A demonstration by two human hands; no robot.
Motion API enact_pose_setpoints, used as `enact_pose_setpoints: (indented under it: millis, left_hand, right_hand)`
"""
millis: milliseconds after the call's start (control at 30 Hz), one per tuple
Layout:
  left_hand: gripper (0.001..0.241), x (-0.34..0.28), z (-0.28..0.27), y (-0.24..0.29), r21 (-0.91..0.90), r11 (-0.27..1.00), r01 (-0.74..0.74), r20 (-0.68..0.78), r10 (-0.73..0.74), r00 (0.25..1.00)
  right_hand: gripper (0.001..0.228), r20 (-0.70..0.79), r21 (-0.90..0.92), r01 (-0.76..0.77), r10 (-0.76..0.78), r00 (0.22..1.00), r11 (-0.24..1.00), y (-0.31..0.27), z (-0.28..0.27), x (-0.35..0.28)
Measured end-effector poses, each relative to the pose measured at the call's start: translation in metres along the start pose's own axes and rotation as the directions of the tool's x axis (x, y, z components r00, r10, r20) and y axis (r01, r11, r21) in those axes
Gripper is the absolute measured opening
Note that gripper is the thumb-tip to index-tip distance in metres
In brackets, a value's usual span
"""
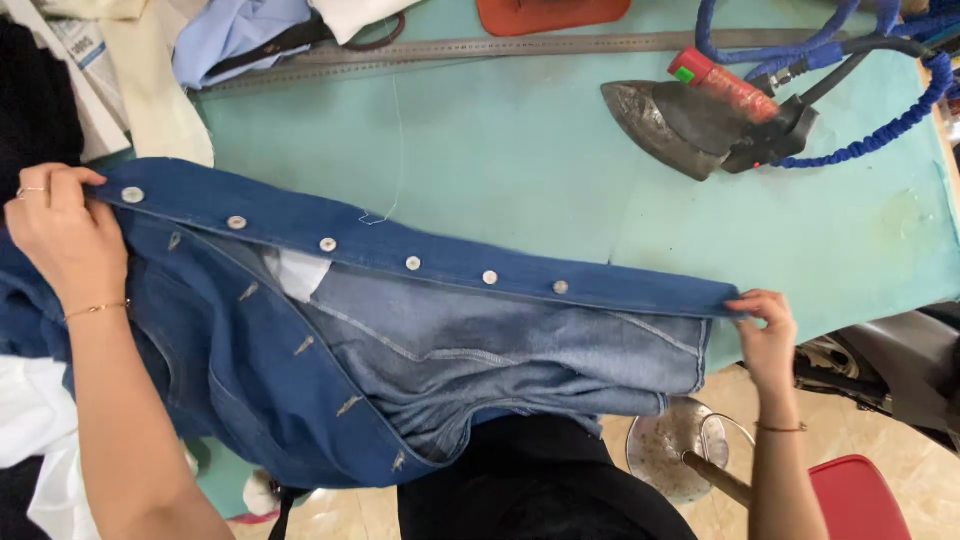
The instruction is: Pressing the seams and fabric of a denim garment using a steam iron on an ironing board.
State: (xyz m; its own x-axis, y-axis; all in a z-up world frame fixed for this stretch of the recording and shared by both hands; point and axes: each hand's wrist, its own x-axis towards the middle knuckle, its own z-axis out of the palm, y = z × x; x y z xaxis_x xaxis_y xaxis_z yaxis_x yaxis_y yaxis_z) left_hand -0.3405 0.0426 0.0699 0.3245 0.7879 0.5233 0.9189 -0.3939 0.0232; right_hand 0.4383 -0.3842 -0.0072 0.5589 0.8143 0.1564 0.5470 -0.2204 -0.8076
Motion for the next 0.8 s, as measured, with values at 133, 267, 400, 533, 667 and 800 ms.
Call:
enact_pose_setpoints:
  millis: [133,267,400,533,667,800]
  left_hand:
    - [0.021,-0.020,0.023,-0.019,-0.039,0.995,0.089,-0.025,-0.090,0.996]
    - [0.020,-0.014,0.019,0.001,-0.048,0.993,0.105,-0.063,-0.107,0.992]
    - [0.019,-0.017,0.028,0.001,-0.154,0.969,0.192,-0.053,-0.203,0.978]
    - [0.025,-0.019,0.030,0.001,-0.139,0.970,0.198,-0.041,-0.206,0.978]
    - [0.024,-0.019,0.035,-0.007,-0.143,0.982,0.126,-0.088,-0.140,0.986]
    - [0.017,-0.019,0.036,-0.010,-0.248,0.954,0.170,-0.055,-0.190,0.980]
  right_hand:
    - [0.023,-0.012,-0.214,0.078,-0.083,0.997,0.974,0.003,0.024,-0.025]
    - [0.018,-0.058,-0.234,0.081,-0.098,0.994,0.969,0.007,0.032,-0.034]
    - [0.020,-0.078,-0.295,0.067,-0.094,0.993,0.953,0.006,0.031,-0.042]
    - [0.024,-0.069,-0.317,0.093,-0.121,0.990,0.944,0.002,0.029,-0.049]
    - [0.026,-0.073,-0.316,0.096,-0.125,0.989,0.944,-0.003,0.028,-0.053]
    - [0.029,-0.064,-0.294,0.094,-0.118,0.991,0.951,-0.011,0.026,-0.055]
